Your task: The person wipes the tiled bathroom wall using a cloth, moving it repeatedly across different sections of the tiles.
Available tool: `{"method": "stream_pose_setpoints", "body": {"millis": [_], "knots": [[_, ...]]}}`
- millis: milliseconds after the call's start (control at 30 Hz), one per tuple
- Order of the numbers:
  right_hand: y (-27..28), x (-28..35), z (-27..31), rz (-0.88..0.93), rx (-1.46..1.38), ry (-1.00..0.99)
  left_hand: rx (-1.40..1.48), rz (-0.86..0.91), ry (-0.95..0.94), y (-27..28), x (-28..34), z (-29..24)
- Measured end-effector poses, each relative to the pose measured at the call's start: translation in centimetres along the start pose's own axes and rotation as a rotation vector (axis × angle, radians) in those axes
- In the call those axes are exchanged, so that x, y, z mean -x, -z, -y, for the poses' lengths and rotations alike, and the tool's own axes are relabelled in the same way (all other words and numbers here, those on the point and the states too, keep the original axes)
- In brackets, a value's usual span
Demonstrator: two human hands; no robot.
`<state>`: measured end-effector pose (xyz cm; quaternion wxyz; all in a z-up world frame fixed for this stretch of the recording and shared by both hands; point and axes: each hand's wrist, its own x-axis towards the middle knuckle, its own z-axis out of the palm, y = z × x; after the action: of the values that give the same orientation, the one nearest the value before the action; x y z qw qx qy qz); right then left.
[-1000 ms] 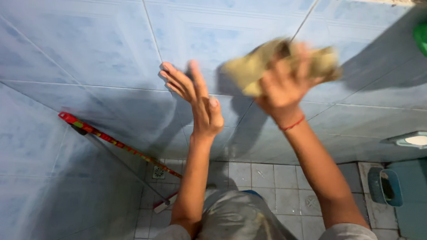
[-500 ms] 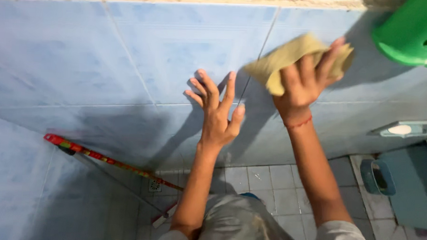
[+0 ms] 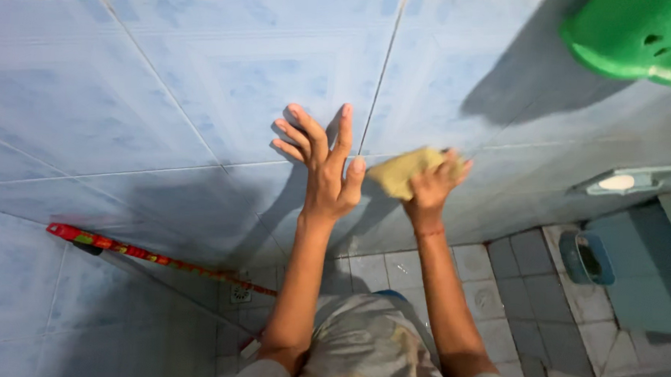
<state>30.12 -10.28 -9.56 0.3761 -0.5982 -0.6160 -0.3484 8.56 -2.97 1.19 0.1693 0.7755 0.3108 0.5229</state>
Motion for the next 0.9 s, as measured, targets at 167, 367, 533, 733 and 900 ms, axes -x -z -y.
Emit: {"method": "stream_pose_setpoints", "body": {"millis": [167,367,533,733,900], "knots": [[2.3,-10.9,3.6,-0.274,-0.045,-0.280,-0.049,-0.041,-0.002,-0.4,-0.3,-0.2],[0.0,-11.4,8.0,-0.257,-0.134,-0.096,-0.044,-0.045,0.016,-0.2,-0.2,0.0],[-0.2,-4.6,5.7,-0.086,-0.027,-0.077,-0.054,-0.056,0.011,-0.6,0.0,0.3],[2.4,-9.7,3.6,-0.511,-0.177,-0.572,-0.043,-0.062,0.001,-0.5,-0.1,-0.3],[0.9,-14.7,5.8,-0.470,-0.183,-0.260,-0.042,-0.088,-0.001,-0.5,-0.4,-1.2]]}}
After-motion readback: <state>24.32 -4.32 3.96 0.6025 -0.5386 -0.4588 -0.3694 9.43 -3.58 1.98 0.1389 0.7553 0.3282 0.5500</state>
